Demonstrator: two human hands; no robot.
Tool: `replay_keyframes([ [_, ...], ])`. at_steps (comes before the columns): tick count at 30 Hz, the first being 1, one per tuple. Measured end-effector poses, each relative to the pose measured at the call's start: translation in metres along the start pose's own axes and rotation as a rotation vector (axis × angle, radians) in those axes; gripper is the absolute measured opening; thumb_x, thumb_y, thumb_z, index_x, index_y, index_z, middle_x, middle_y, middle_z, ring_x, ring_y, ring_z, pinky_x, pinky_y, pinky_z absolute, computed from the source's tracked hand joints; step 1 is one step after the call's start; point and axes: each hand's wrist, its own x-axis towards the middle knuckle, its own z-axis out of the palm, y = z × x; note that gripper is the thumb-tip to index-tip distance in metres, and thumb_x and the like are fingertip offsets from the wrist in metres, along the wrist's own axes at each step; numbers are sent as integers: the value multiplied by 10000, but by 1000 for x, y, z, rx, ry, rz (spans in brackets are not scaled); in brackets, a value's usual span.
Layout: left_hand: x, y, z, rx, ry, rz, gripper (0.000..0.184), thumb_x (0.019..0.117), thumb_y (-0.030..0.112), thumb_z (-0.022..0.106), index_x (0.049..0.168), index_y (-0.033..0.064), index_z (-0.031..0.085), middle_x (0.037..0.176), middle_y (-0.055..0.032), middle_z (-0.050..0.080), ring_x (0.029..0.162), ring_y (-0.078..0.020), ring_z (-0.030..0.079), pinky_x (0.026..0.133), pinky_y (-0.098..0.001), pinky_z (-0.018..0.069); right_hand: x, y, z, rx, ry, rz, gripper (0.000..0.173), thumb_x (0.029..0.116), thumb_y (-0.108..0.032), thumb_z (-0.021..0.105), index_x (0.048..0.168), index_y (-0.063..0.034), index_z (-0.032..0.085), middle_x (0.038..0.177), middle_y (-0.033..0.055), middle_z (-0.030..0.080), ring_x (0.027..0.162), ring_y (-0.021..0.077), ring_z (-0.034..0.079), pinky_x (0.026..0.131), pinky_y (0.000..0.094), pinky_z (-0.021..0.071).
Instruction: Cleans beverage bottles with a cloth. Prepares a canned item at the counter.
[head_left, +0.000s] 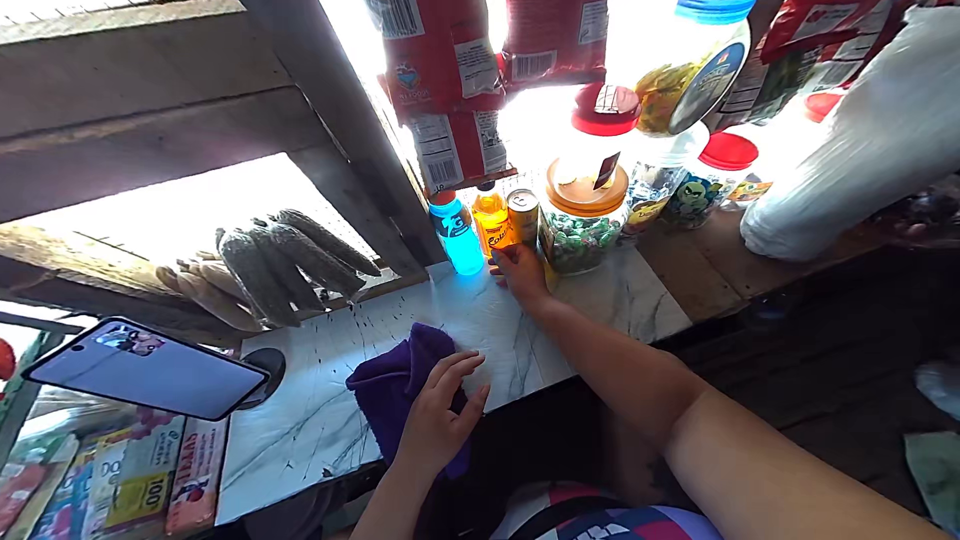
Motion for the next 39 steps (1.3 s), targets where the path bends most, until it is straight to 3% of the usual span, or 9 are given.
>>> replay_keyframes([
  [7,-2,3,-2,-8,-3,21,384,1013,357,594,1269,83,673,1294,-119,652,1109,-117,657,911,-243,561,-8,6,-8,-123,3,-248,304,1011,-181,606,1223,19,519,1035,157,628,804,228,670,705,400,588],
  [10,-3,5,-3,-30,5,44,371,1014,345,597,1265,83,672,1292,-120,652,1123,-115,655,925,-243,560,-18,-5,-13,-246,72,-527,570,962,-167,628,1467,-37,399,1005,123,631,706,171,619,620,337,549],
  [13,-7,6,-4,-40,7,62,367,1019,348,595,1273,93,665,1301,-112,647,1127,-111,653,927,-249,564,-24,-27,-23,-425,-30,-428,876,978,-239,617,1648,-130,62,1125,135,636,735,208,616,658,404,549],
  [16,-12,8,-7,-36,-1,54,365,1019,344,597,1280,98,664,1307,-110,644,1136,-113,650,936,-254,563,-24,-36,-28,-544,-74,-258,973,971,-257,653,1653,-205,-39,1247,186,627,970,319,658,836,517,544],
  [22,-17,12,-11,-53,25,66,339,1015,303,607,1268,86,670,1297,-115,651,1126,-124,659,928,-265,571,-42,-38,-31,-675,-9,-245,928,960,-271,665,1647,-181,47,1363,195,584,1101,362,657,898,552,545],
  [24,-17,13,-11,-61,31,70,336,1013,295,607,1268,85,670,1300,-118,649,1127,-129,658,930,-270,570,-46,-31,-33,-640,32,-289,882,930,-246,690,1623,-174,149,1396,228,539,1013,357,684,825,530,573],
  [30,-13,15,-8,-64,36,85,338,1015,297,606,1269,84,672,1294,-118,652,1122,-128,660,924,-265,571,-58,-27,-41,-760,50,-348,708,948,-230,682,1526,-99,295,1217,188,639,934,348,696,768,531,576],
  [35,-11,17,-6,-54,22,73,338,1013,304,608,1274,98,673,1303,-106,650,1120,-124,658,918,-261,570,-60,-34,-53,-1022,202,-635,406,927,-167,717,1297,-46,601,1047,198,684,849,363,711,666,510,584],
  [39,-9,17,-6,-57,17,66,342,1016,308,601,1272,94,673,1300,-107,650,1102,-122,659,903,-255,569,-55,-32,-60,-1037,250,-830,272,867,-124,778,1111,-32,704,1082,229,620,1011,405,651,766,491,582],
])
